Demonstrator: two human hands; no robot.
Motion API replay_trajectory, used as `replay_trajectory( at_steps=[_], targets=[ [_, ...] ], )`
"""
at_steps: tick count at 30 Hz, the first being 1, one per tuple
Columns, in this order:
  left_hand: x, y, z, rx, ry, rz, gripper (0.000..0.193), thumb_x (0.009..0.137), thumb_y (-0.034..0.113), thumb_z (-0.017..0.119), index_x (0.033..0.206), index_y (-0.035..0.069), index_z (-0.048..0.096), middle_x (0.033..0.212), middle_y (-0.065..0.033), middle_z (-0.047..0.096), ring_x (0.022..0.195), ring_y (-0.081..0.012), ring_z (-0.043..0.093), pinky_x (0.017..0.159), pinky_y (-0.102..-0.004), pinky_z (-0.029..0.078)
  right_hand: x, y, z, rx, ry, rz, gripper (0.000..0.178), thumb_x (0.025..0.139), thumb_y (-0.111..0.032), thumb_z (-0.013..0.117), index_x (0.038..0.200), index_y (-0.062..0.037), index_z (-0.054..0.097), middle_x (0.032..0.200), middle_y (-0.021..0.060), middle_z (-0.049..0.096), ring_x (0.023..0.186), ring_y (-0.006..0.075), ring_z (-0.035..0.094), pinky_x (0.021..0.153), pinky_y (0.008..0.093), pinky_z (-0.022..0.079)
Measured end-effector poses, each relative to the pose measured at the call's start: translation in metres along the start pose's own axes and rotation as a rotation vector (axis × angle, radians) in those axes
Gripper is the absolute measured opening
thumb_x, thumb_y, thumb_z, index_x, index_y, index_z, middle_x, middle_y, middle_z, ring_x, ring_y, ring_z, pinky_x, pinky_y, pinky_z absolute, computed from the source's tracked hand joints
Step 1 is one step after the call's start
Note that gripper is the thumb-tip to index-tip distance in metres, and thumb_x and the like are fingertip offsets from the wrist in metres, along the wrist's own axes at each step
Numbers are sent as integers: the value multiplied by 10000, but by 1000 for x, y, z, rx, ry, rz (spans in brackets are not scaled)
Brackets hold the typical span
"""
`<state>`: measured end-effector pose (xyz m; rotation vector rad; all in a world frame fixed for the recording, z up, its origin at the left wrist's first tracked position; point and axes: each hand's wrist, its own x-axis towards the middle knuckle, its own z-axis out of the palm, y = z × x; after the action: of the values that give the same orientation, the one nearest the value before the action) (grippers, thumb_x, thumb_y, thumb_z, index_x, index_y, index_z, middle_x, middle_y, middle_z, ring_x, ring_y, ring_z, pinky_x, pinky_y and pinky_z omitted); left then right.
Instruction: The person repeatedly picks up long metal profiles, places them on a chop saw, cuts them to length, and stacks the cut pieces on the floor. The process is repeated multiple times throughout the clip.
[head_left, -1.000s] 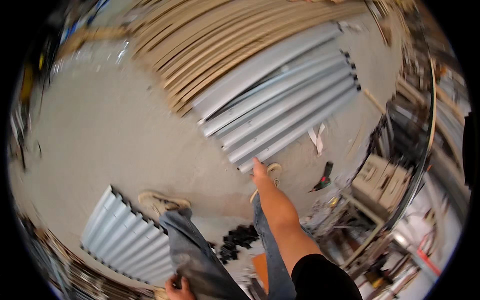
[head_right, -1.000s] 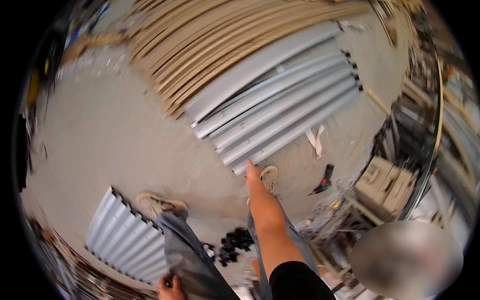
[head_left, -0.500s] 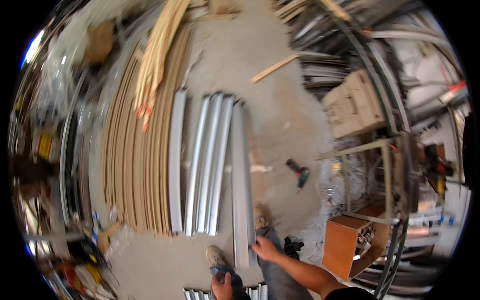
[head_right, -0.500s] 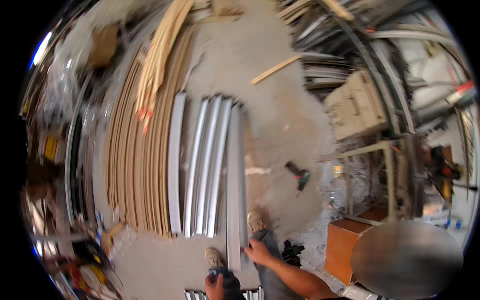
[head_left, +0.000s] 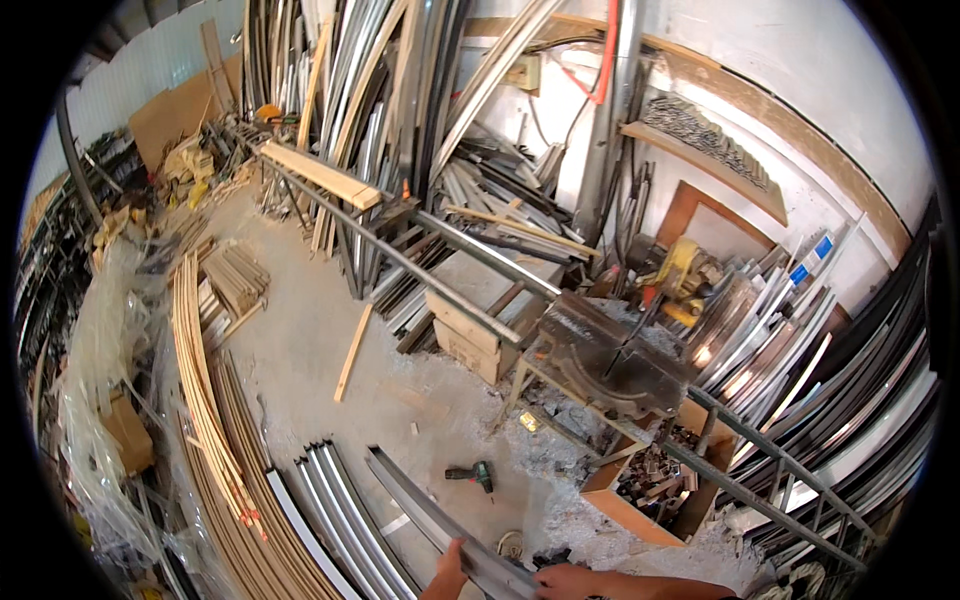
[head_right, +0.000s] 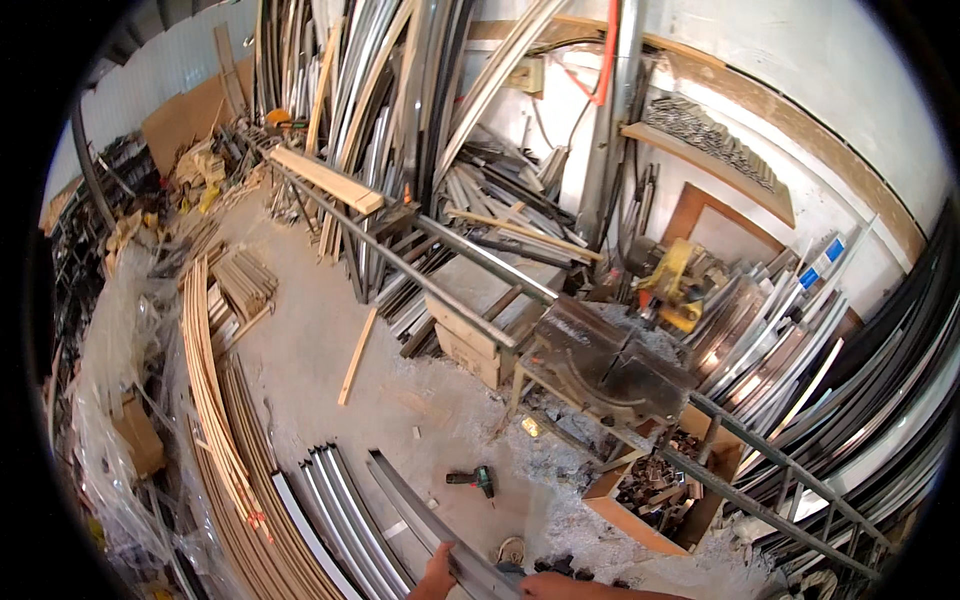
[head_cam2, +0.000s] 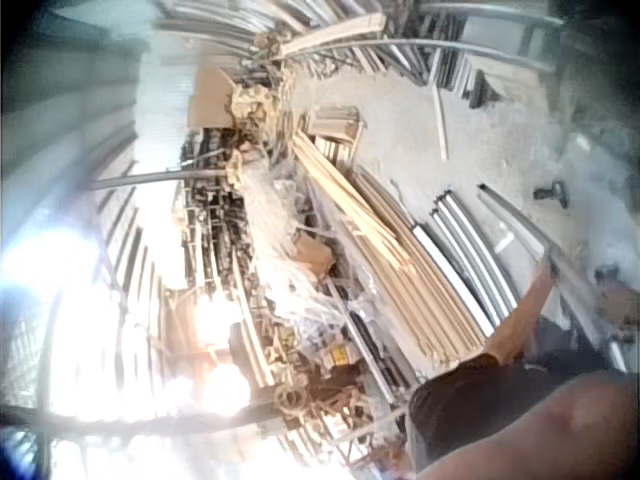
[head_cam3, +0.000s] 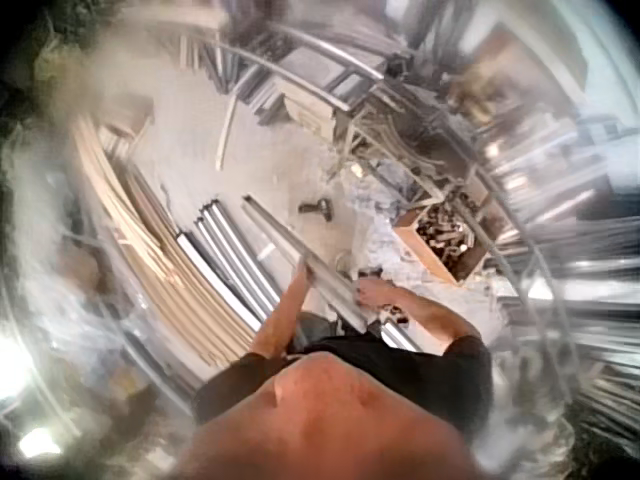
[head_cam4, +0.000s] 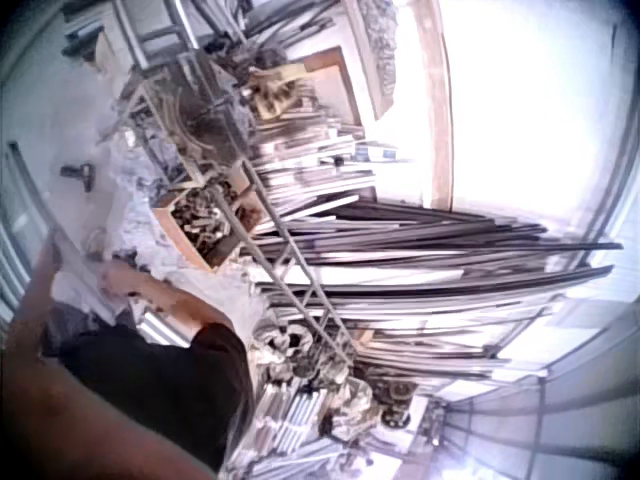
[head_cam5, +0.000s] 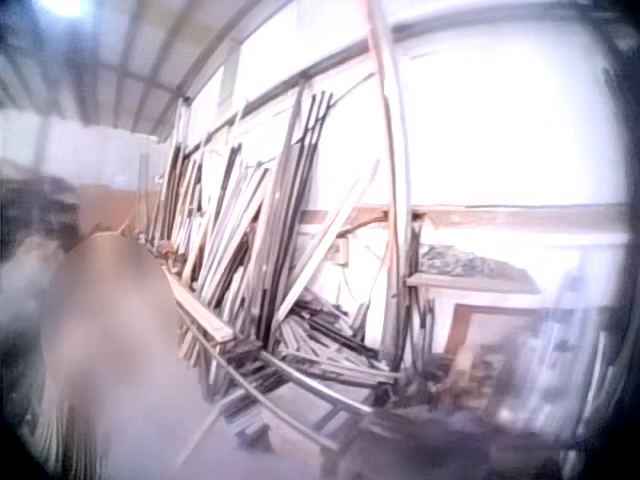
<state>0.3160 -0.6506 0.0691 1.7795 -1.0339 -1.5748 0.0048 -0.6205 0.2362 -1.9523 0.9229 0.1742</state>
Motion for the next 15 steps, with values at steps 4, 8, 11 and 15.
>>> replay_trajectory(
  at_steps=[4,8,11,15],
  targets=[
    [22,157,41,-714,295,-264,581,812,120,820,1298,-55,555,1160,-130,659,995,-268,654,870,-432,551,-10,25,-55,115,82,254,391,994,-391,569,1101,-19,627,1039,263,674,1005,450,667,867,522,526],
    [60,247,43,-699,380,63,615,820,159,824,1317,-48,528,1143,-163,650,991,-273,646,857,-429,548,54,-55,-143,139,564,419,538,938,-453,671,1171,22,574,1099,272,669,1040,454,663,879,542,528],
    [100,302,25,-595,124,116,700,834,241,848,1370,-35,493,1196,-165,642,1067,-283,626,939,-423,520,129,-55,-187,54,865,400,680,848,-389,794,1308,27,514,1146,241,644,1061,442,642,880,544,523],
    [205,367,-42,408,442,553,1233,690,538,947,1583,-20,305,1496,-288,488,1486,-435,349,1214,-507,322,192,-18,-227,138,1061,300,736,831,-380,814,1366,27,517,1178,231,647,1087,434,637,924,525,526]
  ],
)
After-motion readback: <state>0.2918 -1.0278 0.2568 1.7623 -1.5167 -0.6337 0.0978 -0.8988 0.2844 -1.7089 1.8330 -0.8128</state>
